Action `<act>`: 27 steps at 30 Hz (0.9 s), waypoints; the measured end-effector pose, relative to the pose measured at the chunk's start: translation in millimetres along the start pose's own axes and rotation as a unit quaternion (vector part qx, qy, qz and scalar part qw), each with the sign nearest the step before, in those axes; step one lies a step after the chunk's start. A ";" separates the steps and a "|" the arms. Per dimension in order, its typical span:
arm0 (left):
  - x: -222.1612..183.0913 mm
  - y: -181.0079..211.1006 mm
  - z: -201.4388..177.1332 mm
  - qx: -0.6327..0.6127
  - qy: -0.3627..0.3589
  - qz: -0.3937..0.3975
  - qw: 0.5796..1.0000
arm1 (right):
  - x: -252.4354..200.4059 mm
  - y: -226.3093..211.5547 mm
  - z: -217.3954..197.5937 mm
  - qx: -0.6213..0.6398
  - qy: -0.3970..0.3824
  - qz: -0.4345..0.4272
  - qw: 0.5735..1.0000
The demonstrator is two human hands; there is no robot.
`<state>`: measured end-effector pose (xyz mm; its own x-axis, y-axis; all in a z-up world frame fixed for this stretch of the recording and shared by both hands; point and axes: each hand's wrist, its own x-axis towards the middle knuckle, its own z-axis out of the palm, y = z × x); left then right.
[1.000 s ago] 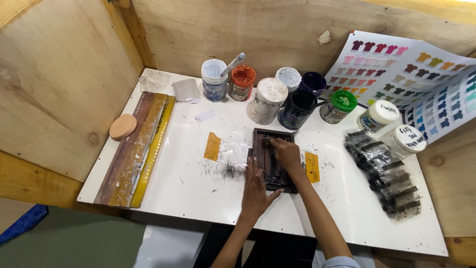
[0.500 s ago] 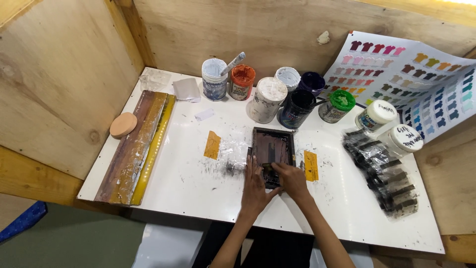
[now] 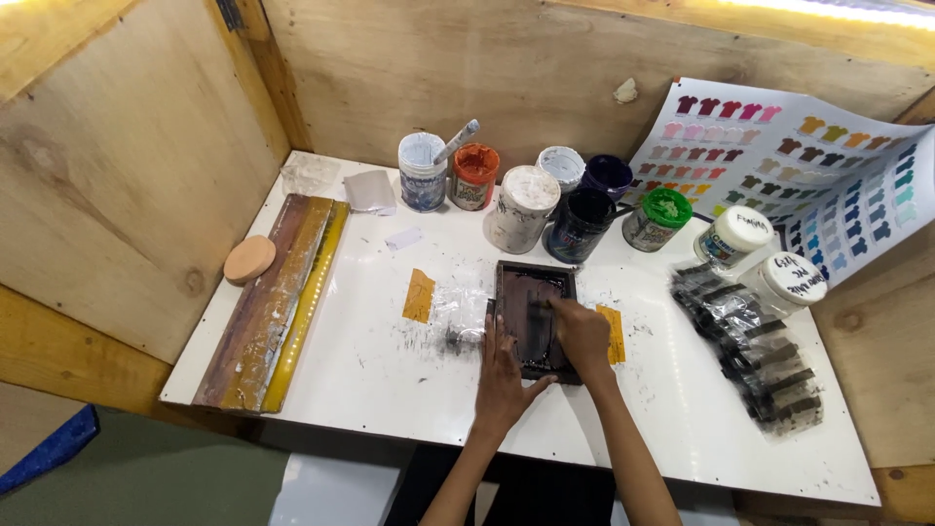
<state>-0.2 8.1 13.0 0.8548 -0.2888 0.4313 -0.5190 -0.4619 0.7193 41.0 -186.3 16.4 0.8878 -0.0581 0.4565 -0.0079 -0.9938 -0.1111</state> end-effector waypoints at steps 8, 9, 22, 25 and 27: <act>0.2 0.6 -2.2 0.013 -0.028 -0.005 1.000 | 29.2 8.1 53.1 -0.013 -0.006 -0.004 1.000; -0.6 0.3 -1.4 0.011 -0.027 -0.005 1.000 | 26.8 7.9 53.8 -0.013 -0.010 0.003 1.000; 0.5 1.2 -0.5 0.012 -0.062 -0.048 0.997 | -22.9 3.9 36.3 -0.028 -0.063 -0.043 0.997; 1.5 2.5 -2.4 0.026 -0.085 -0.063 0.994 | -38.6 -2.9 24.4 0.013 -0.051 -0.061 0.997; 0.1 3.2 -2.6 0.014 -0.086 -0.070 0.994 | -50.9 -10.8 13.4 0.020 -0.064 -0.062 0.996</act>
<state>-1.8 8.8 16.7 0.9058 -0.3575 0.2276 -0.3974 -0.5301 0.7490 2.1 -171.3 -17.5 0.9319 0.0803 0.3536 0.1221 -0.9877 -0.0976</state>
